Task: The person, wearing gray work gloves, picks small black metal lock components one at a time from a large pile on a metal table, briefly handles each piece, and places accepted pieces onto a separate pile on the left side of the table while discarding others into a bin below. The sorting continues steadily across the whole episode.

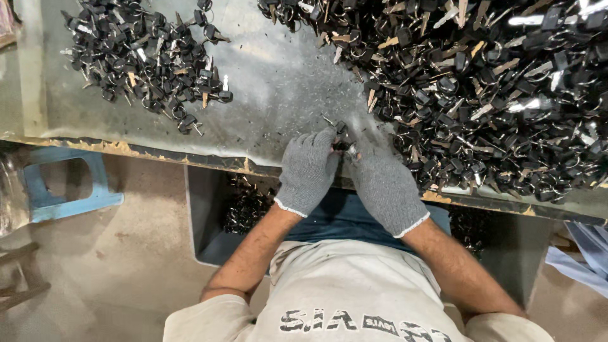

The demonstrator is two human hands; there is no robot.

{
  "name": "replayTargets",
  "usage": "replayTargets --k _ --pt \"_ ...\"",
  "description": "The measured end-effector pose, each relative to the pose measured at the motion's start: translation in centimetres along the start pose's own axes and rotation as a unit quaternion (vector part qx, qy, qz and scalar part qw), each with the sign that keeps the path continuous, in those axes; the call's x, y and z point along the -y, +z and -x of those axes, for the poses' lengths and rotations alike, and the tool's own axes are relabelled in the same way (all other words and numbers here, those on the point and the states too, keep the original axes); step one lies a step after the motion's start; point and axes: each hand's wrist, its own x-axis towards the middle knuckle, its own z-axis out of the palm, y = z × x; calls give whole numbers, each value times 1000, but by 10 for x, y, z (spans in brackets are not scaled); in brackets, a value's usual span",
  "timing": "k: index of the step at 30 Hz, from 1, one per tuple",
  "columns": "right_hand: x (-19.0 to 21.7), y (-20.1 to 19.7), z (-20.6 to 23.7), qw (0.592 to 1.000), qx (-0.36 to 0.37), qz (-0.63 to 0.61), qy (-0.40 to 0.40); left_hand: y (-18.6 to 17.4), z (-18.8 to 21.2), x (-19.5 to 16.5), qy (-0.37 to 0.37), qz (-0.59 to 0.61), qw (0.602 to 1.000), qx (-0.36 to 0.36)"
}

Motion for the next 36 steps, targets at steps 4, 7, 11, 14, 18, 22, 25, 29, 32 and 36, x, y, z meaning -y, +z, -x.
replayTargets --k 4,7,11,14,18,22,25,29,32,36 --pt "-1 2 1 996 69 -36 44 1 0 2 20 -40 999 22" --pt "4 4 1 988 120 -4 95 3 1 2 41 -19 999 7" --pt "10 2 -2 994 66 60 62 2 1 -1 63 -37 997 1" --pt "-1 -8 -6 992 108 -43 52 -4 -4 2 22 -11 1000 12" --pt "-8 -14 -7 979 172 -65 88 -11 -13 6 -64 -4 996 60" --pt "-2 -5 -5 991 106 -51 57 -11 -10 6 6 -19 999 34" --pt "5 2 -3 998 44 -35 18 -8 -8 9 32 -15 999 33" --pt "7 5 -1 1000 1 24 5 -5 -8 14 56 -7 998 35" --pt "-1 1 -7 983 145 -31 106 -4 -8 15 68 0 997 38" --pt "-2 -5 -11 997 54 -49 -10 -6 -7 13 59 -1 997 45"
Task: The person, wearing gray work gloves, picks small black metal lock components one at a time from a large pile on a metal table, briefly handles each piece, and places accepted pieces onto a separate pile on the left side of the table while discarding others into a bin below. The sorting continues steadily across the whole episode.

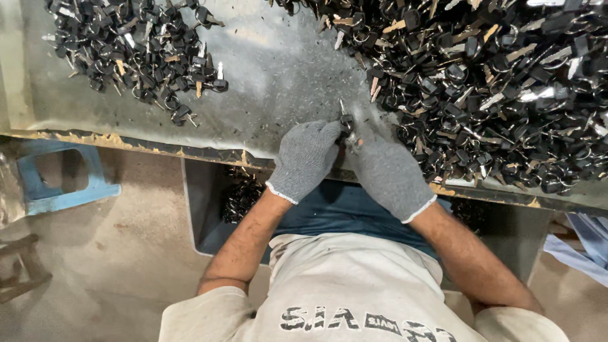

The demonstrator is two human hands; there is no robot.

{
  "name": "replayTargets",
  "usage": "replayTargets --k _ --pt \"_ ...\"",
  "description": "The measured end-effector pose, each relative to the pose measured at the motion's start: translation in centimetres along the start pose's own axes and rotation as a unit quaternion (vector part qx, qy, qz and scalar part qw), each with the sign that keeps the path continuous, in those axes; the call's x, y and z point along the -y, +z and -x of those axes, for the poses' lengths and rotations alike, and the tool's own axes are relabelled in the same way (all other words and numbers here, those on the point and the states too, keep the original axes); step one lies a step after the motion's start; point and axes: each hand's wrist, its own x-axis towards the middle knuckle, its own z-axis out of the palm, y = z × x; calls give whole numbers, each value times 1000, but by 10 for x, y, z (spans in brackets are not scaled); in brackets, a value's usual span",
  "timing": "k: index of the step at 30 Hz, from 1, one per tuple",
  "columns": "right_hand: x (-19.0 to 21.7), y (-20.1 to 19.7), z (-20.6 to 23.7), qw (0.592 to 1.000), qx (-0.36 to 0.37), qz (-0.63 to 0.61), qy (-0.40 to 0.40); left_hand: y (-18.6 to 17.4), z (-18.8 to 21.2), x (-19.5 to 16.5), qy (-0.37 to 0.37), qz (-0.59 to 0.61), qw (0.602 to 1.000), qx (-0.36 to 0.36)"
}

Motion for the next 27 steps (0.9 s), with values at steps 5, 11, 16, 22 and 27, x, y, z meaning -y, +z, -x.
replayTargets --k 5,11,16,22,27 --pt "9 -1 6 997 15 31 65 -4 -2 -3 -25 8 999 -31" --pt "3 11 7 995 27 -9 97 -3 -2 2 -11 -25 999 21" --pt "1 33 10 983 -82 164 19 5 2 1 83 -86 993 5" --pt "9 18 18 986 -35 159 40 1 -3 -4 -49 -9 999 11" --pt "4 -5 11 988 95 -6 123 -3 1 -4 -56 18 998 4"
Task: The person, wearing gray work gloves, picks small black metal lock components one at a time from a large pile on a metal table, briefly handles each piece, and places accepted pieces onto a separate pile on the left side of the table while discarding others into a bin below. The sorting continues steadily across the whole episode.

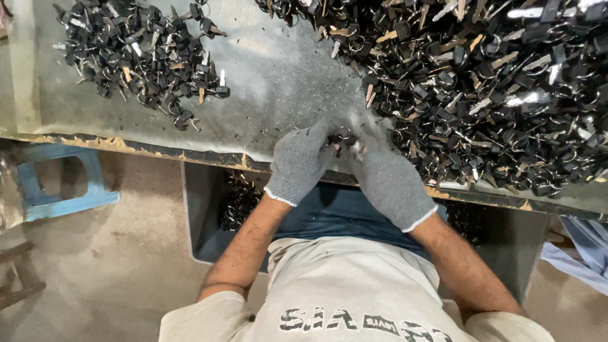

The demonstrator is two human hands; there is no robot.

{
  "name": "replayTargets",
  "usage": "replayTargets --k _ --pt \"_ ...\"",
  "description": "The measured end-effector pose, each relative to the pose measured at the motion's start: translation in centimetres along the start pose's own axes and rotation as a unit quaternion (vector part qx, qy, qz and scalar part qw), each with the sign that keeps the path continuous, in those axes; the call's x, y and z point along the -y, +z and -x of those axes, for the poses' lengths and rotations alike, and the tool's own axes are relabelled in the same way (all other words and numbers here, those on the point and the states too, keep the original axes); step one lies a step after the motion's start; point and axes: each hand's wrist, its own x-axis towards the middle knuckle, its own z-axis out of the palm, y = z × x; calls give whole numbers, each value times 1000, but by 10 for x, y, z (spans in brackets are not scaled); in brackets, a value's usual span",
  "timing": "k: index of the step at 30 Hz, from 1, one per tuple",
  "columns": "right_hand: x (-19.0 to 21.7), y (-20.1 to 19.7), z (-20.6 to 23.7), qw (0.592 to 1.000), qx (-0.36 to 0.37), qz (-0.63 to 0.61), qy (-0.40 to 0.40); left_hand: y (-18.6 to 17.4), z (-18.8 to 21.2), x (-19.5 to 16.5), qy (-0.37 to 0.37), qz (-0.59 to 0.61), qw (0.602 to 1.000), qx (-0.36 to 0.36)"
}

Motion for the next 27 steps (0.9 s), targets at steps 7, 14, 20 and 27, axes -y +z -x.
replayTargets --k 7,14,20,27 --pt "1 16 -10 980 -138 119 -79 12 7 2 70 -67 995 -35" --pt "3 13 -4 989 -72 108 -65 10 10 3 -17 22 999 -24" --pt "-4 19 -11 988 -67 90 -104 16 10 -2 63 -22 996 -62" --pt "-15 17 -4 996 -25 53 -64 13 18 -7 41 -73 992 -94"
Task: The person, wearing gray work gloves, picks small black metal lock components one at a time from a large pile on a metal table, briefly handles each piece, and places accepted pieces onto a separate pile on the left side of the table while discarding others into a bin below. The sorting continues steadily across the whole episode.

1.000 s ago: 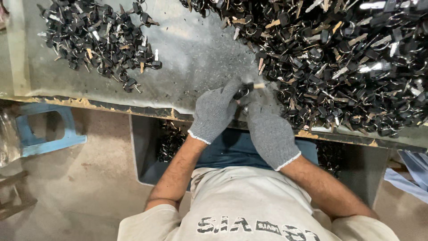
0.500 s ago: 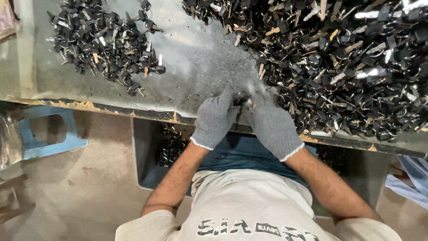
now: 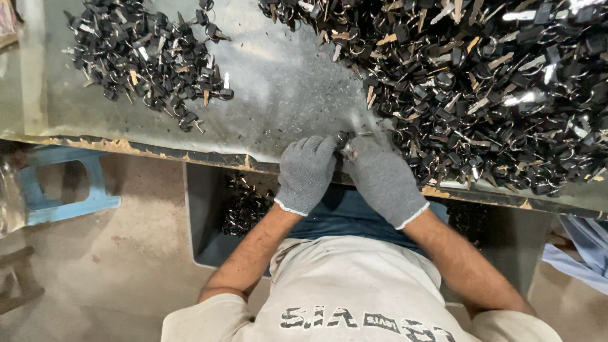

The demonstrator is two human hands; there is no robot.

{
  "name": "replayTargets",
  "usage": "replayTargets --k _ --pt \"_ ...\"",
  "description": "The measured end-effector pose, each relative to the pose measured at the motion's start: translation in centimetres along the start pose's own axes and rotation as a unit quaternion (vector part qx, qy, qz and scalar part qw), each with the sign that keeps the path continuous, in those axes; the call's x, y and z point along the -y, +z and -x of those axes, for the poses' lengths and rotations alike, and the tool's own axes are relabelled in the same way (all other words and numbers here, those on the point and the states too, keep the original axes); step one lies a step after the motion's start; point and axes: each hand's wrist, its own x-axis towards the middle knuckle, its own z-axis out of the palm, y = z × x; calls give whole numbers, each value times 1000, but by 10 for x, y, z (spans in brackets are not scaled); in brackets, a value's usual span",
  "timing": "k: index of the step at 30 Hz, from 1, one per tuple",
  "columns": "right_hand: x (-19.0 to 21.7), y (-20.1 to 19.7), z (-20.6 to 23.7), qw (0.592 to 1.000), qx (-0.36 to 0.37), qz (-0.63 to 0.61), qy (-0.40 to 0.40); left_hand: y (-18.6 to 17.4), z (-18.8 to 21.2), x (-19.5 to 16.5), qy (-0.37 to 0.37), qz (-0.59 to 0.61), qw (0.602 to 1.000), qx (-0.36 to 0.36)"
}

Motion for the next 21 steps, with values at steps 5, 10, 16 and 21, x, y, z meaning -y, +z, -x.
replayTargets --k 5,10,16,21 --pt "10 2 17 995 -85 42 -18 -1 -2 0 -36 15 998 42" --pt "17 -3 7 998 7 51 24 -6 -2 1 20 55 998 30" --pt "10 -7 1 999 29 -44 13 -5 -3 -4 -23 53 997 56" --pt "7 -3 -2 996 4 72 57 -4 -5 -2 -20 25 998 62"
